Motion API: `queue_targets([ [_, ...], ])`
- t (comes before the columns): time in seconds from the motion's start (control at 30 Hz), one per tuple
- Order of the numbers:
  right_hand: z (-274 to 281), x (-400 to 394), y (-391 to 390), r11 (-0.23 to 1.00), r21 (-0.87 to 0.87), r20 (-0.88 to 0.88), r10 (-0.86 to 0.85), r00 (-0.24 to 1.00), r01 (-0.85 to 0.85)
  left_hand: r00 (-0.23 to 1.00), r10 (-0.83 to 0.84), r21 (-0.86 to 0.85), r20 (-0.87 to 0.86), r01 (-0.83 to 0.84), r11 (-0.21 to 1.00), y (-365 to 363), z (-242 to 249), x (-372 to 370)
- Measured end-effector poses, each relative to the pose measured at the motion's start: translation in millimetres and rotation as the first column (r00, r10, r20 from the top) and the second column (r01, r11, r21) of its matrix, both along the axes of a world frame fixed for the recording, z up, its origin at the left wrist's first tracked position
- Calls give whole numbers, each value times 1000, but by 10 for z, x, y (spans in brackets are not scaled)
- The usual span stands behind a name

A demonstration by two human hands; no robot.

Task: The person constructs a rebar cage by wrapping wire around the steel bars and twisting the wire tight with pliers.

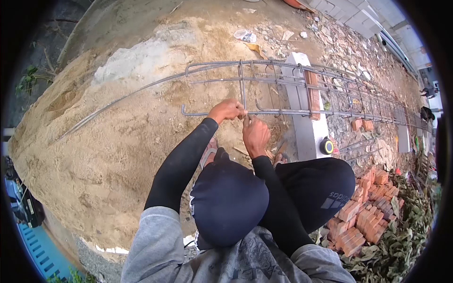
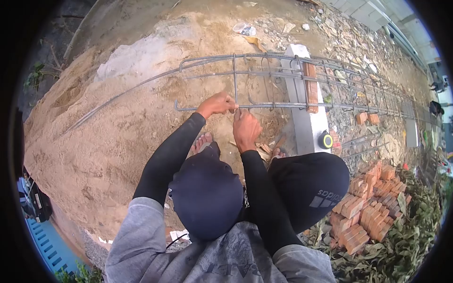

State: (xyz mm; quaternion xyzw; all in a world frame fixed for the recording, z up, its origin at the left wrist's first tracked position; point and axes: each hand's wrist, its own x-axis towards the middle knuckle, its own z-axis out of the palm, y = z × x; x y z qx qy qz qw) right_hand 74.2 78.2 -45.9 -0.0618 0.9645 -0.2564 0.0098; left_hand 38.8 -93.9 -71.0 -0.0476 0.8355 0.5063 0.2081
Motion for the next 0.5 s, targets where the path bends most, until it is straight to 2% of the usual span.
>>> queue_targets([
  [0.13, -28, -70, 5, 996, 73, -35, 58, 998, -55, 989, 8, -73, -149, -19, 997, 44, -15, 26],
  [0.2, 32, -64, -3, 992, 95, -24, 81, 996, -79, 995, 65, -117, -69, -73, 990, 70, 23, 34],
  [0.3, 27, -44, 11, 989, 100, -16, 107, 994, -105, 993, 119, -16, 20, -119, 993, 45, -21, -10],
  [0.4, 93, 16, 30, 984, 123, -7, 129, 992, -127, 992, 124, 19, 20, -125, 992, 46, 18, -25],
  [0.5, 262, 187, 6, 986, 160, -42, 45, 998, -37, 988, 130, -28, 88, -128, 991, 68, 83, -56],
])
